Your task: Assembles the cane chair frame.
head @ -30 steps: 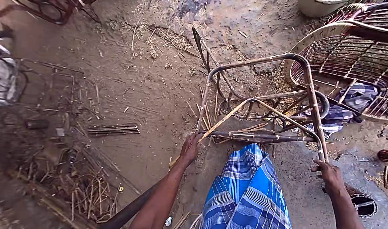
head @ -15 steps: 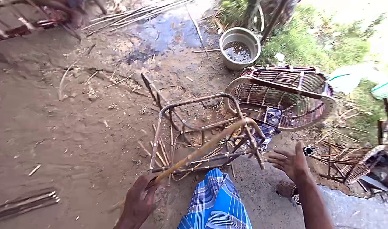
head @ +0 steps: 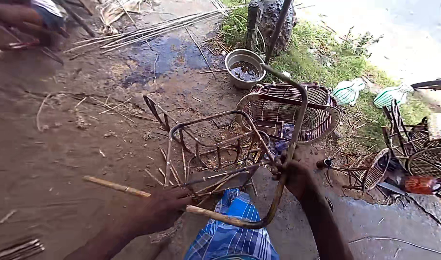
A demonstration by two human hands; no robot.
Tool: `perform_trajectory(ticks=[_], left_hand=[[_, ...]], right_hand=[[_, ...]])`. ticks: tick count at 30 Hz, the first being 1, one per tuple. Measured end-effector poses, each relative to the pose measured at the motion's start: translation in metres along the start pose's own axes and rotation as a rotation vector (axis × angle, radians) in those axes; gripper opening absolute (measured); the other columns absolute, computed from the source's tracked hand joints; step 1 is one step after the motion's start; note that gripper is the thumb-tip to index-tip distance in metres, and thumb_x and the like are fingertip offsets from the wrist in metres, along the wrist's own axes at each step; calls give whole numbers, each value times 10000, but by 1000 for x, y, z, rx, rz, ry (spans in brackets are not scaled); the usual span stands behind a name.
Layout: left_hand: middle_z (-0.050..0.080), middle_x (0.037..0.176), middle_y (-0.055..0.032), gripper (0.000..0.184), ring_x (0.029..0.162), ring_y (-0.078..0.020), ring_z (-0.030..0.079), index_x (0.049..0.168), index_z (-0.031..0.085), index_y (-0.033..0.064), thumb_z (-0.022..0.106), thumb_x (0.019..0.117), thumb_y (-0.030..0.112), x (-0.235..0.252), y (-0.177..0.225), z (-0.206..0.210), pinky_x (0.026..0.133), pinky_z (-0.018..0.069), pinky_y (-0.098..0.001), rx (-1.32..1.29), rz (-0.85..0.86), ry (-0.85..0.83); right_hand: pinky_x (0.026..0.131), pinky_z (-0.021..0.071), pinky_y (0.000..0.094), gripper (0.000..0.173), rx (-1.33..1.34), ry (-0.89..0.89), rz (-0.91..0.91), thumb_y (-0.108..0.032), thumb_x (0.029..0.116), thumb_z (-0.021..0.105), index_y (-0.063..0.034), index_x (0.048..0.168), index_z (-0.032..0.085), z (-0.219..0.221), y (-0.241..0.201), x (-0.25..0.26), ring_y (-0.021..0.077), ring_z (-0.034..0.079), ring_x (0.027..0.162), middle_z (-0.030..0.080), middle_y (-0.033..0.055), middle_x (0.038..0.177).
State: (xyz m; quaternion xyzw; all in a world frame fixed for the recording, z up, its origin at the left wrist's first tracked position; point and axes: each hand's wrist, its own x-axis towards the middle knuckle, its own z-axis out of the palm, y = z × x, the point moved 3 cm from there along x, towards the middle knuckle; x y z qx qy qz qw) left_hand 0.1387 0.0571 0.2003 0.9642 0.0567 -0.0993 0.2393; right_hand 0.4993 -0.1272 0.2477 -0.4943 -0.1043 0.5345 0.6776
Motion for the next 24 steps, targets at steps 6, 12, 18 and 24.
perform_trajectory(ticks=[6,12,18,24], left_hand=[[705,950,21,168,881,-171,697,971,749,205,766,827,120,-33,-31,29,726,601,-389,101,63,-80],[646,692,39,377,718,-151,677,709,674,198,682,877,535,-43,-41,46,652,546,-382,329,-136,-259],[665,666,-40,427,743,-224,709,662,648,126,566,986,392,-64,-43,92,710,566,-409,340,-173,-166],[648,641,-77,463,728,-267,710,637,618,102,549,998,384,-83,-40,112,686,570,-458,250,-302,-96]], right_hand=[[557,512,253,354,259,195,138,-481,1013,505,-188,829,579,-35,43,12,76,531,537,521,-46,654],[361,329,265,622,297,207,162,-556,1068,405,-184,570,372,-39,90,-31,83,264,337,238,-60,448],[365,391,299,676,512,316,87,-490,1100,352,-169,507,401,-71,146,-99,95,345,322,291,-55,406],[354,372,270,686,592,419,-32,-494,1103,312,-182,503,424,-91,163,-136,80,364,323,319,-61,404]])
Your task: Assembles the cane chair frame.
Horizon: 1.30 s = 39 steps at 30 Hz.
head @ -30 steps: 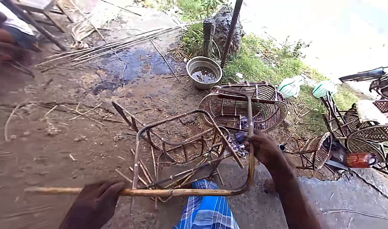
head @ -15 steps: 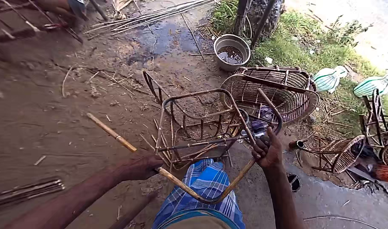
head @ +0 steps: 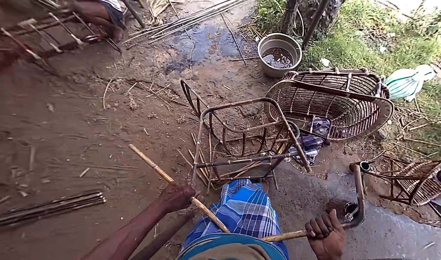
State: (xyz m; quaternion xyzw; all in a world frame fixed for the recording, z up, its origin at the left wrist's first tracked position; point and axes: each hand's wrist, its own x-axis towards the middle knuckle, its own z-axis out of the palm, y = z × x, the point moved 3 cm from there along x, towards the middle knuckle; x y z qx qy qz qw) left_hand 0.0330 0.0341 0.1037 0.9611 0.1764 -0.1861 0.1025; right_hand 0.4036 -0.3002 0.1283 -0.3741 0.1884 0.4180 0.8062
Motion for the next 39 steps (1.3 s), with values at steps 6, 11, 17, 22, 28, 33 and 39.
perform_trajectory(ticks=[6,11,17,22,28,33,39], left_hand=[[715,800,-158,436,860,-343,730,777,658,30,520,1021,365,-10,-5,10,785,564,-514,-149,-51,-90],[710,950,-84,320,962,-285,695,987,706,104,661,934,416,10,-26,-16,972,522,-504,-170,75,376],[541,591,10,628,505,-122,545,890,691,95,362,1019,615,29,-16,-64,479,485,-363,-586,-208,505],[446,609,1,426,505,-113,434,917,640,77,416,1093,394,75,-47,-38,513,402,-300,-1145,-343,-1],[679,1148,-201,394,996,-344,686,1366,576,56,628,1037,267,85,-96,19,917,547,-568,-907,-675,-198],[713,1114,-157,221,1000,-319,695,1179,698,40,711,976,126,67,-107,59,929,546,-566,-766,-855,22],[688,1114,-202,192,1040,-360,673,1152,697,10,690,979,95,78,-85,81,959,526,-587,-663,-990,135]], right_hand=[[355,374,275,698,-21,69,20,-528,1101,282,-191,507,427,9,8,11,86,371,324,345,-58,403],[405,493,302,434,-432,294,-124,-428,1123,330,-135,861,514,68,-16,78,123,493,394,474,-12,526],[1122,335,688,866,-1891,222,-817,-591,909,622,15,1501,447,89,-105,112,512,450,1363,468,319,1476],[1013,490,627,516,-2109,-265,-643,-402,1008,637,-89,1415,581,69,-96,195,389,647,1170,665,197,1275],[1009,473,628,308,-2089,-160,-234,-269,1082,537,-87,1274,695,23,-65,268,387,658,1141,702,205,1194],[982,485,652,265,-2195,-79,-102,-249,1054,583,-93,1208,730,4,-22,324,450,622,1175,656,250,1257],[931,481,677,252,-2169,-42,-166,-283,990,690,-74,1122,743,6,2,377,471,607,1131,646,271,1187]])
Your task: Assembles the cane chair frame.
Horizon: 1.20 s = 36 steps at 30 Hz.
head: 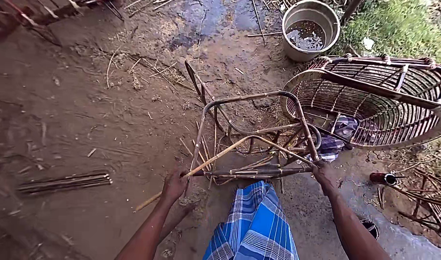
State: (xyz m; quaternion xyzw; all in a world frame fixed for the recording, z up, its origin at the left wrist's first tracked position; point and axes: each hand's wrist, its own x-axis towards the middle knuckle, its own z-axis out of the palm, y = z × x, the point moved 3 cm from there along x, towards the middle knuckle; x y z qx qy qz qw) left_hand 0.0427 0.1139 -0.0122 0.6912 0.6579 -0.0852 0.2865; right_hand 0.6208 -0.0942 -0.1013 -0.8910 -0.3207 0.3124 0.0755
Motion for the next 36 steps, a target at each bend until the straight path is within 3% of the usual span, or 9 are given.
perform_trajectory(ticks=[3,6,11,16,21,23,27,29,36], left_hand=[[683,1149,-210,202,1063,-371,669,1167,695,7,679,984,92,-2,4,6,966,521,-596,8,-13,39],[687,1169,-205,198,1089,-384,667,1163,704,19,674,987,105,1,6,6,979,513,-612,38,-22,26],[689,1148,-216,191,1071,-389,672,1148,705,0,679,983,92,3,9,6,975,514,-609,41,-4,33],[693,1111,-228,174,1048,-417,668,1121,710,1,684,981,102,10,16,9,944,509,-639,36,-67,33],[699,1097,-235,186,1027,-422,677,1138,706,0,665,993,108,16,27,8,932,515,-644,41,-78,33],[703,1095,-234,185,1031,-432,674,1140,704,4,665,996,113,15,28,8,933,502,-662,50,-82,27],[685,1114,-274,230,1048,-483,653,1190,684,12,661,1010,152,13,27,11,932,473,-714,32,-58,-2],[677,1126,-291,232,1064,-494,644,1197,679,-5,651,1014,135,10,30,15,947,461,-716,-1,-33,-8],[684,1085,-275,184,1015,-453,659,1147,680,-26,665,998,80,8,32,14,935,476,-674,-51,-45,42]], right_hand=[[985,466,683,264,-4,50,-63,-204,995,652,-41,1196,705,7,3,10,485,589,1193,637,284,1227],[1006,453,685,299,21,54,40,-170,995,626,-72,1269,695,-2,1,11,475,606,1202,658,265,1258],[859,517,680,410,23,-73,370,-414,1026,595,-47,1155,725,-25,20,-22,465,684,1004,710,272,1072],[813,555,571,308,202,-129,359,-208,1058,505,-27,1206,706,-7,30,-56,341,702,846,717,202,968],[913,482,670,295,143,-23,340,-192,1014,604,-74,1258,721,-6,30,-59,434,671,1043,723,229,1093],[899,479,687,287,150,-2,338,-189,988,634,-85,1239,726,-4,37,-58,441,667,1049,720,227,1108],[760,590,523,337,519,-10,340,-109,923,693,-54,1256,699,4,61,-56,289,699,824,729,166,1036],[741,575,452,344,661,1,357,-96,919,728,-26,1251,681,0,70,-61,238,676,788,727,156,1019],[853,558,463,332,724,105,355,-78,906,763,-27,1229,703,12,72,-60,254,688,930,726,167,1100]])
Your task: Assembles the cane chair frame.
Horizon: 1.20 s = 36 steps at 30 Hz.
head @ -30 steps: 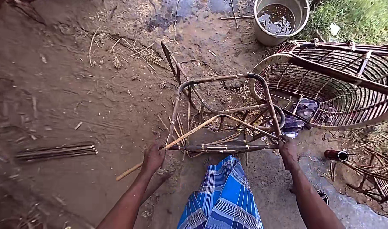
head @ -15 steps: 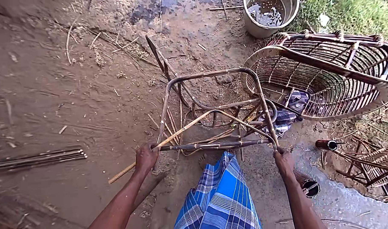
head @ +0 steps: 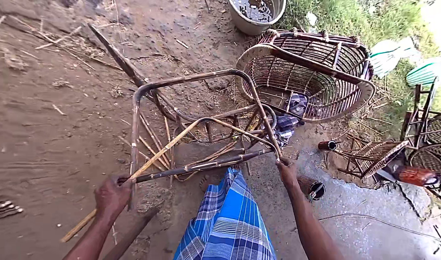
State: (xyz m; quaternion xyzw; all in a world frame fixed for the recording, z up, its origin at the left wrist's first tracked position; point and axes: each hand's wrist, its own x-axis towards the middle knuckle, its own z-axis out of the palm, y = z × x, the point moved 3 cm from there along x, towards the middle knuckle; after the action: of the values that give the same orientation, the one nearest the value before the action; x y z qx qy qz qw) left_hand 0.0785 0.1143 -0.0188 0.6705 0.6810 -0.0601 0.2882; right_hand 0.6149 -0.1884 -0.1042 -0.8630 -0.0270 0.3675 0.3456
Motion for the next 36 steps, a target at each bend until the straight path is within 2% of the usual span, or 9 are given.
perform_trajectory(ticks=[2,5,7,11,15,24,27,30,36], left_hand=[[682,1100,-277,188,1038,-453,654,1149,681,-25,669,999,88,-1,0,-4,948,470,-672,5,-36,-27],[683,1119,-267,191,1045,-444,654,1130,693,-23,699,983,98,-2,8,-2,945,480,-663,-15,-56,-54],[696,1120,-258,192,1043,-438,666,1127,712,-15,708,974,100,0,9,-5,941,493,-667,-28,-88,-68],[728,1064,-187,130,1002,-355,700,1059,742,27,700,978,119,8,-12,-9,933,531,-607,-1,-79,-75],[722,1043,-210,117,978,-391,693,1035,742,22,689,981,111,4,0,-8,889,528,-633,20,-70,-85],[678,1146,-228,141,1111,-383,654,1049,736,-23,658,984,75,3,4,0,1004,511,-562,97,10,-68],[674,1191,-216,173,1152,-339,646,1100,743,-20,634,981,42,8,-14,-14,1035,508,-519,11,77,-169],[655,1299,-195,275,1231,-308,622,1222,733,34,582,993,13,13,-42,-18,1088,482,-478,-17,177,-281],[627,1361,-172,360,1179,-297,648,1333,681,90,552,1007,8,14,-52,-16,1016,525,-475,-12,137,-351]], right_hand=[[860,559,484,322,-62,4,52,-92,916,749,-44,1233,713,4,-2,-2,262,696,930,733,158,1094],[731,595,399,321,-11,-21,102,-66,963,685,-11,1278,666,-4,-15,-11,213,697,773,728,156,1006],[724,601,412,341,-14,-70,136,-80,1001,642,-12,1335,622,-4,-27,-23,231,700,774,709,179,1069],[652,587,396,373,5,-27,202,-32,967,649,-24,1338,617,12,-37,-21,227,665,713,681,194,1059],[616,581,369,386,-13,5,229,-23,956,665,-40,1339,620,9,-38,-17,212,662,671,684,188,1032],[581,551,332,406,-58,-12,250,-29,960,656,-40,1360,592,13,-47,-16,186,636,649,671,164,985],[563,536,322,391,-54,-37,255,-20,971,619,-25,1358,562,21,-43,-17,171,613,642,647,148,974],[553,534,331,374,-60,-37,256,-15,953,626,-19,1323,571,21,-40,-17,169,608,629,645,136,949],[512,534,323,355,-20,-36,273,15,937,625,-4,1287,569,22,-32,-15,176,616,606,644,139,918]])
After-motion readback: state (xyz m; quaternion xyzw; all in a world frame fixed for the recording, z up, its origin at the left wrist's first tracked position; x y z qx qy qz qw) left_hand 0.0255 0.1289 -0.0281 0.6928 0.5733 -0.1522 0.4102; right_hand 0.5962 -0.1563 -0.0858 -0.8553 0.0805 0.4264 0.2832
